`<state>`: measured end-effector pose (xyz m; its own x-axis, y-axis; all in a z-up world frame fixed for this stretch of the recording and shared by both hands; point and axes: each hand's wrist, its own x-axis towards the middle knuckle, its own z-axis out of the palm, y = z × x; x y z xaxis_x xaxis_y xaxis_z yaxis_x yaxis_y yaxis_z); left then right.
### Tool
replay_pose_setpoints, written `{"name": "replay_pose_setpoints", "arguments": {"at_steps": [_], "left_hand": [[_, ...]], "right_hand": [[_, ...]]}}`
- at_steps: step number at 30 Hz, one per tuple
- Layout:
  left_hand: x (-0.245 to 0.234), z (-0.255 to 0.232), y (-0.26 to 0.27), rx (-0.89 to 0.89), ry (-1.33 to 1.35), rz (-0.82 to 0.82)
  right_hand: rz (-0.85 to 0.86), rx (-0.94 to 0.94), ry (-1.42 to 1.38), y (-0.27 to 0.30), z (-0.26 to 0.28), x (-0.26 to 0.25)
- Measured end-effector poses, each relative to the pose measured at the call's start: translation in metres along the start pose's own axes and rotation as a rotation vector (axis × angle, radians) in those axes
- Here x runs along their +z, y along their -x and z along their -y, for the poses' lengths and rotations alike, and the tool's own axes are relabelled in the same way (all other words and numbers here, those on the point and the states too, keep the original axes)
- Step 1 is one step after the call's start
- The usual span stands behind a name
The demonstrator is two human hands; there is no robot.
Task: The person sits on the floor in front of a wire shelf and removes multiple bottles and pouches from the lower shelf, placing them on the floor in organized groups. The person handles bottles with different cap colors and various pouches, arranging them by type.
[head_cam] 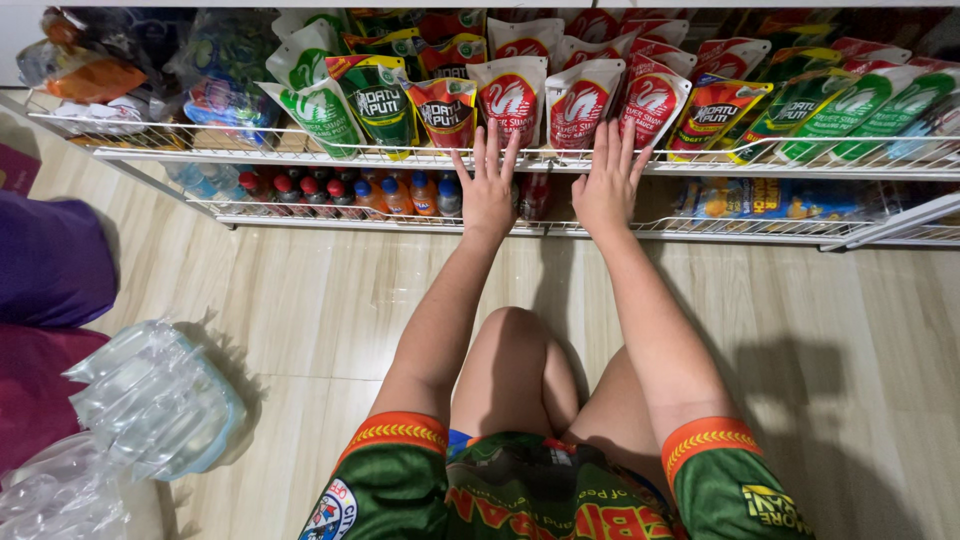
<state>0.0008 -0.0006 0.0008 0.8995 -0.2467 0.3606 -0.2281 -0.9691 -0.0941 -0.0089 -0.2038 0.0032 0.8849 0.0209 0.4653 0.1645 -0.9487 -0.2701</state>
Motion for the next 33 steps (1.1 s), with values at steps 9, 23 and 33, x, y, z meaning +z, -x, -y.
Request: {"name": "replay_pose_setpoints", "arguments": {"at_steps": [9, 23, 33], "left_hand": [[-0.0026, 0.0003, 0.0005, 0.001, 0.011, 0.025], [-0.0036, 0.0014, 0.0011, 0.011, 0.050, -0.002], [-0.0031, 0.0013, 0.0006, 0.009, 0.016, -0.019]], "right_hand": [[0.015, -0.004, -0.002, 0.0007, -0.0012, -0.0012], [0.028, 0.004, -0.020, -0.0001, -0.0019, -0.0015], [0.028, 0.015, -0.027, -0.0008, -0.0014, 0.0003]]}}
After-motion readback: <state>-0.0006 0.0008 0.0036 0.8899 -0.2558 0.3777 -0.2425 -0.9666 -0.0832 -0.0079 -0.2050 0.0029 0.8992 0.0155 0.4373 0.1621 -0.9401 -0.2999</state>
